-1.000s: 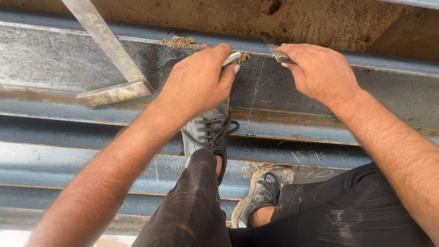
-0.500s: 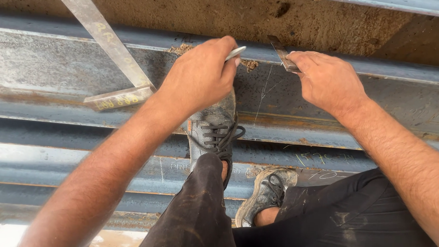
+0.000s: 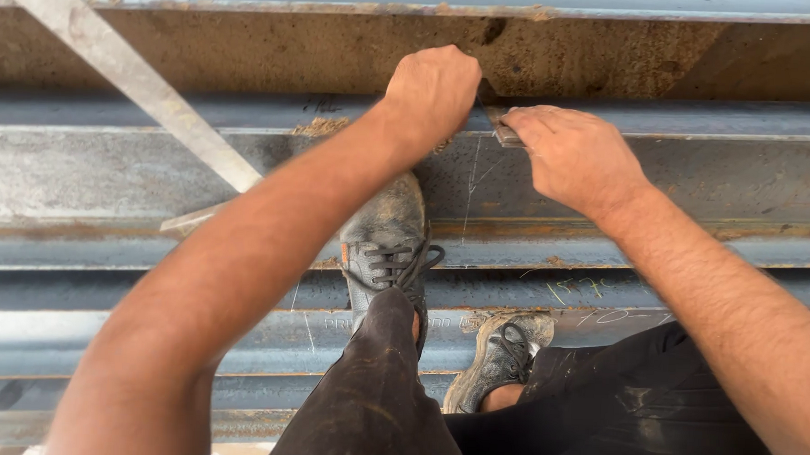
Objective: The person kneels on stacked steel beams and marks layout lines on them. They position an L-shaped steel square against the beam flange, hold it steady, and draw chalk lines along its edge, repeating the process at different spots and repositioning the square between marks.
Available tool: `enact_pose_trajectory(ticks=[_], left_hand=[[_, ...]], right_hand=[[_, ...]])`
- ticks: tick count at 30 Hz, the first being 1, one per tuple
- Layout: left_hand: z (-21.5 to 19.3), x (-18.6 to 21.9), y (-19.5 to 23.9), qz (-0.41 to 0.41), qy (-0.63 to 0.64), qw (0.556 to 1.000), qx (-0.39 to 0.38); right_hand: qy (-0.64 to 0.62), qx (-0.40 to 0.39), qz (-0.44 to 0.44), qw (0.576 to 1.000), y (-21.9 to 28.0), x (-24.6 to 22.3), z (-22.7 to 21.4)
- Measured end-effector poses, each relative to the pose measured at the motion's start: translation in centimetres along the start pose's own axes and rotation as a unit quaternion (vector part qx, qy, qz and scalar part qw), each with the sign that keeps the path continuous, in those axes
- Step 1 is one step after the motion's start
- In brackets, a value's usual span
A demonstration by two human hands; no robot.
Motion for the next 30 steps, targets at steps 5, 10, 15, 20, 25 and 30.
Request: enact_pose_trajectory(ticks=[5, 10, 15, 20, 25, 30], left_hand=[[3.5, -1.7, -2.1, -0.048, 0.035, 0.995, -0.083], [6.8, -2.0, -3.0, -0.022, -0.002, 0.994, -0.111], [6.8, -1.5, -2.8, -0.017, -0.005, 0.99, -0.137], [6.6, -1.2, -3.2, 0.011, -0.081, 0.995, -0.062], [5.9, -0.3, -2.9, 0.021, -0.069, 0.989, -0.127], [1.6, -0.1, -2.7, -0.005, -0.018, 0.994, -0.105]], right_hand=[[-0.019, 0.001, 0.009, 1.0, 0.0, 0.1, 0.1], [-0.031, -0.002, 0.013, 0.999, 0.2, 0.4, 0.3], [-0.032, -0.003, 0.015, 0.999, 0.2, 0.3, 0.3], [-0.035, 0.001, 0.01, 0.999, 0.2, 0.4, 0.3], [-0.03, 0.002, 0.01, 1.0, 0.1, 0.3, 0.3], [-0.032, 0.001, 0.008, 0.999, 0.0, 0.1, -0.1]])
Point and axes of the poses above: each hand's wrist, its own y-axis away from the middle knuckle, its own z-axis out of the palm, x = y × z, the point moved 6 cm from there along -y, towards the middle knuckle, and after that the axes turned 13 degrees about z, right-handed, at the moved point
